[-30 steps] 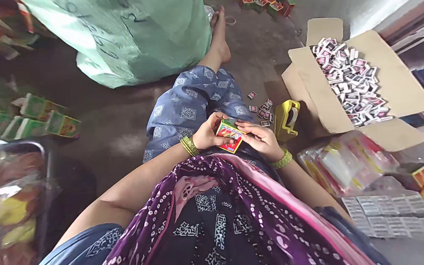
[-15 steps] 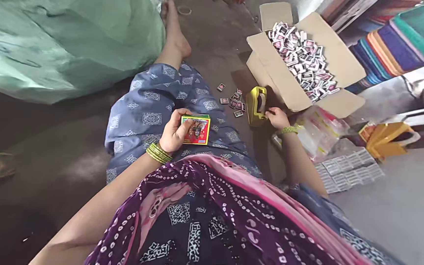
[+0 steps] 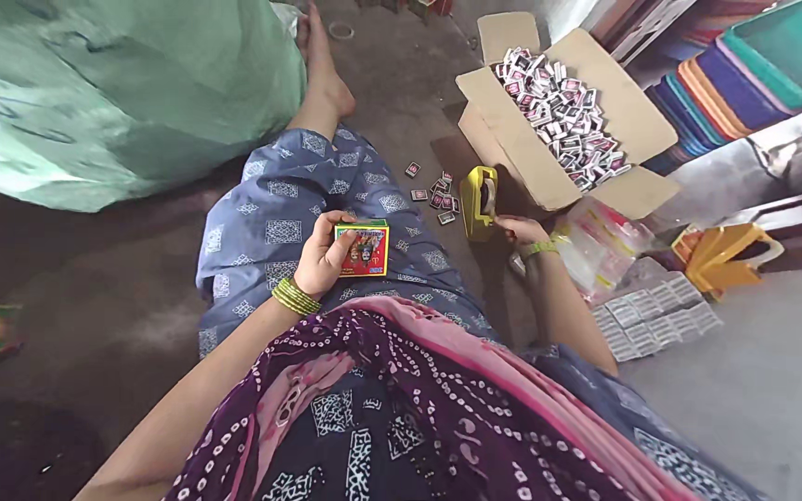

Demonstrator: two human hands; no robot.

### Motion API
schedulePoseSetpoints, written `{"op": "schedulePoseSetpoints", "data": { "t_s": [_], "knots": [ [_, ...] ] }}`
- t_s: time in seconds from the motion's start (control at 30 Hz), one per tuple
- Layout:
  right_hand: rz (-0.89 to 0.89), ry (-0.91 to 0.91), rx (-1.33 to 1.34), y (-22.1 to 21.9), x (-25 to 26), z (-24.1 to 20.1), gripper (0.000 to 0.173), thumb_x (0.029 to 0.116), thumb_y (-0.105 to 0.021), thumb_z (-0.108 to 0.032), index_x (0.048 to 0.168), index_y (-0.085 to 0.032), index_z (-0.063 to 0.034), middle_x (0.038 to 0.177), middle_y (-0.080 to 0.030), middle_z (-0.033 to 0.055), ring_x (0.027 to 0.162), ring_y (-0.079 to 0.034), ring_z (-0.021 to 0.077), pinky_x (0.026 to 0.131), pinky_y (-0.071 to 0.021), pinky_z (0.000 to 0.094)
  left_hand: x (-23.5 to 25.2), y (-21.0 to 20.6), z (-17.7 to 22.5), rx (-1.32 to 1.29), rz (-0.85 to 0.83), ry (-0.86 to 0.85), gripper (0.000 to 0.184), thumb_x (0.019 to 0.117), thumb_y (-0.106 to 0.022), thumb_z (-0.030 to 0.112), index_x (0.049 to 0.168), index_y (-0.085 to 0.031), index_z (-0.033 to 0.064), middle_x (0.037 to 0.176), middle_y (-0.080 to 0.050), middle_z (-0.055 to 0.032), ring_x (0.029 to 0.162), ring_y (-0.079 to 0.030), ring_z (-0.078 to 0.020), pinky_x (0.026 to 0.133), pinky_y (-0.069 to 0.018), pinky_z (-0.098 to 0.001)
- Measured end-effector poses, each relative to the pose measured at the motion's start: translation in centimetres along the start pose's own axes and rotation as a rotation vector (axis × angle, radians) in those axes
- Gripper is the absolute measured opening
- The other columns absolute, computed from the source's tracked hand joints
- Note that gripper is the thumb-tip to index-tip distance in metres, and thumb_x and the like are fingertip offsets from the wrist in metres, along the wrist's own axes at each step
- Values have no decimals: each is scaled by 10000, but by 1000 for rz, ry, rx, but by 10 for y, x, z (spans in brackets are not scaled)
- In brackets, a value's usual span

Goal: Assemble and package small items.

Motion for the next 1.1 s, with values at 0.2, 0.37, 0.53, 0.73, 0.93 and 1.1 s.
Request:
{"op": "schedulePoseSetpoints", "data": {
  "t_s": [0.2,0.37,0.53,0.73,0.93,1.1],
  "knots": [
    [-12,-44,-171,-9,-32,11,397,933,-764,-330,1242,-721,-83,1248,-695,148,1166,-635,248,1016,-484,462,2,-2,-1,7,-5,-15,305,1042,-439,188,1320,-509,84,1125,-686,-44,901,-701,-89,783,-614,-316],
    [77,55,-137,-16,-22,14,352,945,-758,-308,1187,-737,-54,1205,-710,149,1147,-648,240,1031,-483,453,1,-1,0,1,-4,-17,303,1043,-439,191,1319,-505,87,1101,-681,-36,879,-695,-79,771,-610,-299],
    [113,36,-583,-14,-28,4,343,947,-728,-317,1165,-745,-54,1214,-702,200,1211,-625,366,1065,-445,575,-1,-3,1,9,-9,-7,311,1040,-435,178,1329,-497,80,1106,-685,-43,883,-699,-81,773,-611,-304],
    [-183,420,-51,-72,-68,-61,272,960,-734,-270,1134,-726,-60,1065,-718,71,911,-675,131,821,-572,337,4,-3,3,67,28,-32,303,1059,-457,174,1310,-544,30,1287,-625,-115,1024,-675,-146,862,-595,-362],
    [-595,594,336,-167,-176,-150,278,987,-661,-294,1161,-730,-88,1404,-635,46,1221,-635,201,1014,-545,444,7,-1,1,105,46,-75,289,1064,-463,210,1244,-597,28,1311,-593,-127,1083,-643,-157,908,-574,-363],
    [-666,505,346,-217,-194,-156,222,994,-668,-211,1123,-745,-47,1255,-700,69,1122,-667,175,977,-559,391,4,1,2,107,52,-91,336,1048,-533,288,1251,-591,26,1247,-610,-124,1010,-655,-152,869,-584,-357]
  ]
}}
Point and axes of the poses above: each hand's wrist, its own x-axis towards the middle knuckle, its own y-axis out of the back of the hand, z = x × y, the point moved 8 cm from there along x, towards the middle knuckle
